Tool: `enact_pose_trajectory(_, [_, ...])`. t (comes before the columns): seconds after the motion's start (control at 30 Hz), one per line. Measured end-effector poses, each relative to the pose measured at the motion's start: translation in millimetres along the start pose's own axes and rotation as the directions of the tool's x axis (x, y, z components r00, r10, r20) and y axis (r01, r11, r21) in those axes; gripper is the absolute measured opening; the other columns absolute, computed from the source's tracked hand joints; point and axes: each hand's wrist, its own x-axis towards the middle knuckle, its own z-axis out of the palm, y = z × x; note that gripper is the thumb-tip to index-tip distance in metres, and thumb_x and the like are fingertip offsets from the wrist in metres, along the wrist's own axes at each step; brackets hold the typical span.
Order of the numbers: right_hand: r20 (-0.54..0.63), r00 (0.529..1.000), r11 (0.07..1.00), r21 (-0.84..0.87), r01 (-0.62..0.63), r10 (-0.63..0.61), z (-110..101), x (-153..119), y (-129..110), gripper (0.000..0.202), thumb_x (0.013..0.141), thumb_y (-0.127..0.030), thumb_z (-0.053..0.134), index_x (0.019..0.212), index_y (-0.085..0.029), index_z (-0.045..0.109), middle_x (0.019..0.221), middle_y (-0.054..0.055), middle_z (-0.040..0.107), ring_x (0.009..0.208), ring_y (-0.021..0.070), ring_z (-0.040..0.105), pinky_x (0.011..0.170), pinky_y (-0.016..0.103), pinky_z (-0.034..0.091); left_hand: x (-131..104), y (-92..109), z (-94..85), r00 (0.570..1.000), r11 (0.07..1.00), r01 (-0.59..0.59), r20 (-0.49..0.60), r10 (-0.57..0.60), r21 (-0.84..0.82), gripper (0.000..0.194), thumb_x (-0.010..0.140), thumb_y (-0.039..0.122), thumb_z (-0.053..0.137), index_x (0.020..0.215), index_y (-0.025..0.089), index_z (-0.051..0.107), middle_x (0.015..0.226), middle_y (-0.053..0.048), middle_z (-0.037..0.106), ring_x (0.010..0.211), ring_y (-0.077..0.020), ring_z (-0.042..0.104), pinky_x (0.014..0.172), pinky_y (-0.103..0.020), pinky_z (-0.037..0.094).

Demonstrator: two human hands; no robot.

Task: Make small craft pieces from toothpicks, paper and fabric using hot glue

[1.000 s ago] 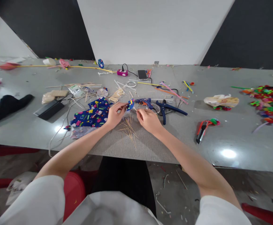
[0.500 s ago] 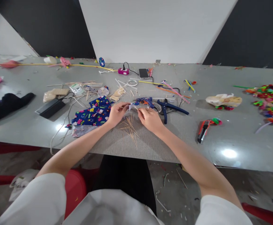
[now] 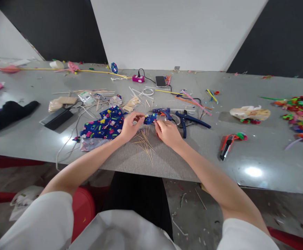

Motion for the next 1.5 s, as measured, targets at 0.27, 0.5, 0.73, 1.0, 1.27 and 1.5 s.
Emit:
enact_pose_trajectory(0.27, [0.004, 1.000, 0.999, -0.026, 0.020, -0.020, -1.5, 0.1, -1.9, 0.032, 0.113, -0.029, 0.041, 0.095, -0.019, 0.066, 0.073, 0.006, 0.070, 0.071, 0.0217, 0.068, 0.072, 0.035, 0.048, -2.9, -2.7, 1.4, 0.991, 0.976, -0.132, 0.026, 0.130, 0.172, 0.055, 0.084, 0.036, 0.086, 0.128, 0.022, 0.055, 0.121, -0.009, 0.063, 0.107, -0.0228, 0.062, 0.089, -0.038, 0.058])
enact_pose_trajectory(0.5, [0.063, 0.998, 1.000, 0.017, -0.008, 0.007, 0.0, -0.8, -4.1, 0.033, 0.113, -0.032, 0.042, 0.109, -0.017, 0.071, 0.078, 0.007, 0.075, 0.075, 0.0219, 0.070, 0.073, 0.035, 0.050, -7.6, -1.8, 4.3, 0.987, 0.955, -0.146, 0.107, 0.122, 0.259, 0.054, 0.085, 0.017, 0.073, 0.134, 0.022, 0.049, 0.130, -0.013, 0.060, 0.120, -0.0288, 0.060, 0.101, -0.049, 0.057])
enact_pose_trajectory(0.73, [0.098, 0.995, 0.997, 0.073, -0.036, 0.029, 2.8, -0.8, -4.3, 0.037, 0.112, -0.033, 0.040, 0.111, -0.017, 0.073, 0.084, 0.010, 0.078, 0.079, 0.0234, 0.073, 0.078, 0.038, 0.053, -5.1, 3.6, 0.6, 0.984, 0.953, -0.164, 0.110, 0.140, 0.256, 0.030, 0.098, 0.023, 0.064, 0.126, 0.022, 0.054, 0.123, -0.012, 0.064, 0.116, -0.0275, 0.063, 0.101, -0.049, 0.057])
enact_pose_trajectory(1.0, [0.190, 0.977, 0.995, 0.003, -0.095, 0.093, 2.7, -0.3, -3.9, 0.040, 0.112, -0.034, 0.039, 0.111, -0.016, 0.074, 0.085, 0.011, 0.078, 0.079, 0.0234, 0.073, 0.074, 0.036, 0.049, -4.9, -18.3, 4.8, 0.995, 0.986, -0.043, -0.078, 0.056, 0.160, 0.022, 0.106, 0.021, 0.049, 0.127, 0.023, 0.052, 0.115, -0.011, 0.064, 0.103, -0.0210, 0.064, 0.087, -0.038, 0.059])
enact_pose_trajectory(1.27, [0.254, 0.966, 0.985, -0.175, -0.005, 0.050, 1.2, 0.7, -10.2, 0.040, 0.110, -0.040, 0.044, 0.099, -0.016, 0.074, 0.086, 0.012, 0.078, 0.078, 0.0233, 0.070, 0.075, 0.035, 0.046, 0.2, -24.0, -0.7, 0.971, 0.990, 0.027, -0.238, 0.006, 0.137, 0.016, 0.104, 0.028, 0.056, 0.120, 0.025, 0.054, 0.115, -0.010, 0.063, 0.102, -0.0208, 0.063, 0.087, -0.038, 0.058])
enact_pose_trajectory(1.5, [-0.043, 0.985, 0.953, -0.249, -0.175, 0.170, -58.3, 23.6, 67.4, 0.034, 0.109, -0.029, 0.045, 0.088, -0.019, 0.070, 0.084, 0.011, 0.074, 0.081, 0.0230, 0.065, 0.081, 0.037, 0.045, 6.1, -6.3, -12.3, 0.975, 0.982, 0.001, -0.219, 0.041, 0.190, 0.019, 0.098, 0.037, 0.072, 0.088, 0.021, 0.067, 0.090, -0.004, 0.069, 0.084, -0.0174, 0.063, 0.079, -0.033, 0.055])
